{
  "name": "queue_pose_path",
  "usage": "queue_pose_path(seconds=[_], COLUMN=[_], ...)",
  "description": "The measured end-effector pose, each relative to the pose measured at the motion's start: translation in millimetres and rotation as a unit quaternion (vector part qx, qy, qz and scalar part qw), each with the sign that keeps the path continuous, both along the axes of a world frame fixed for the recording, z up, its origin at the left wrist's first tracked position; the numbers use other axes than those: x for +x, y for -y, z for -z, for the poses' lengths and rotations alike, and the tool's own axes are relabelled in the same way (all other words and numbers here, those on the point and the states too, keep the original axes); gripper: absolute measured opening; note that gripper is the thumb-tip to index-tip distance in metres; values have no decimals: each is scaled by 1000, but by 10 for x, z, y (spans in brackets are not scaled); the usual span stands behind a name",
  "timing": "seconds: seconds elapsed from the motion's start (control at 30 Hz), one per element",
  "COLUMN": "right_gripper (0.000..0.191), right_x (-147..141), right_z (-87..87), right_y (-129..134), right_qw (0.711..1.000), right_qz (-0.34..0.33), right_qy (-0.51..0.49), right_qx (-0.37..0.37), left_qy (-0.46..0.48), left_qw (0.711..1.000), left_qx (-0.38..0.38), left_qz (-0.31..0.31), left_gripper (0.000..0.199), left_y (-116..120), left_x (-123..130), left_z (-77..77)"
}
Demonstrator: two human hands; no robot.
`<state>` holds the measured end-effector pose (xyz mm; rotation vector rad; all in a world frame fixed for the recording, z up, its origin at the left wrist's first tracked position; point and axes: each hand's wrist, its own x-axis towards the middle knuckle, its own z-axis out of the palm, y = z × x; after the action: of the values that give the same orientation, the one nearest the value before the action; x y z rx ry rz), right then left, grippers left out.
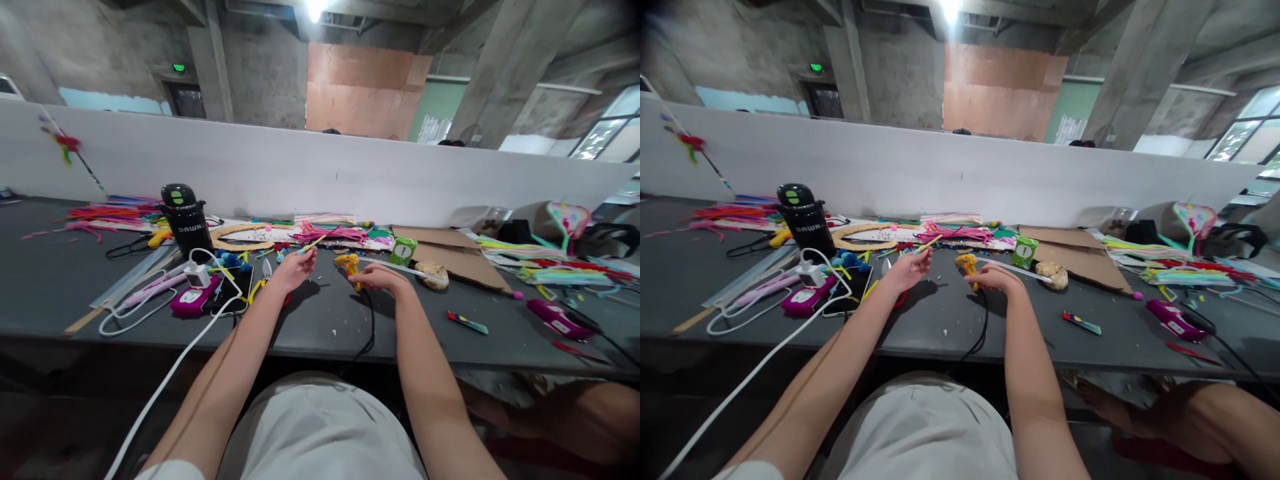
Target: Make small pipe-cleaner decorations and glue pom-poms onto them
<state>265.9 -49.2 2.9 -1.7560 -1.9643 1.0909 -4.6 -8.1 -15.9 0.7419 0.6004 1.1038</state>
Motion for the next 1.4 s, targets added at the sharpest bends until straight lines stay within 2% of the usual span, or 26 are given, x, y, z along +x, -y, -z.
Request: queue_pose_path(seconds=[0.07,0.1,0.3,0.4,0.5,0.63,0.77,0.9,1.07,1.23,1.4], right_gripper=[53,52,47,43,41,46,50,46,43,43,45], right_x=[-26,-45,-334,-532,-672,-778,-874,-956,-962,-942,-961], right_z=[-38,-56,-58,24,110,205,249,254,307,306,269], right_y=[62,88,132,106,78,26,-29,-70,-133,-142,-115], right_qw=[994,990,961,955,960,956,929,892,880,878,885], right_qz=[-91,-114,-227,-236,-195,-89,2,64,75,77,91], right_qy=[-40,-53,-111,-131,-178,-273,-368,-443,-444,-443,-431], right_qx=[-51,-65,-111,-122,-92,-56,-23,65,149,164,154], left_qy=[-9,-15,-105,-163,-214,-269,-272,-276,-293,-225,-208], left_qw=[1000,1000,993,982,966,941,935,934,929,959,968], left_qx=[2,3,47,87,135,200,224,227,225,162,142], left_qz=[-3,-6,-25,-38,-51,-56,-46,-6,28,61,13], left_gripper=[20,21,28,33,37,36,32,24,24,34,24], left_y=[-9,-11,45,70,54,6,-17,-4,81,121,60], left_x=[3,5,72,109,113,87,71,60,49,37,20], left_z=[8,10,1,20,58,95,104,101,30,-53,-38])
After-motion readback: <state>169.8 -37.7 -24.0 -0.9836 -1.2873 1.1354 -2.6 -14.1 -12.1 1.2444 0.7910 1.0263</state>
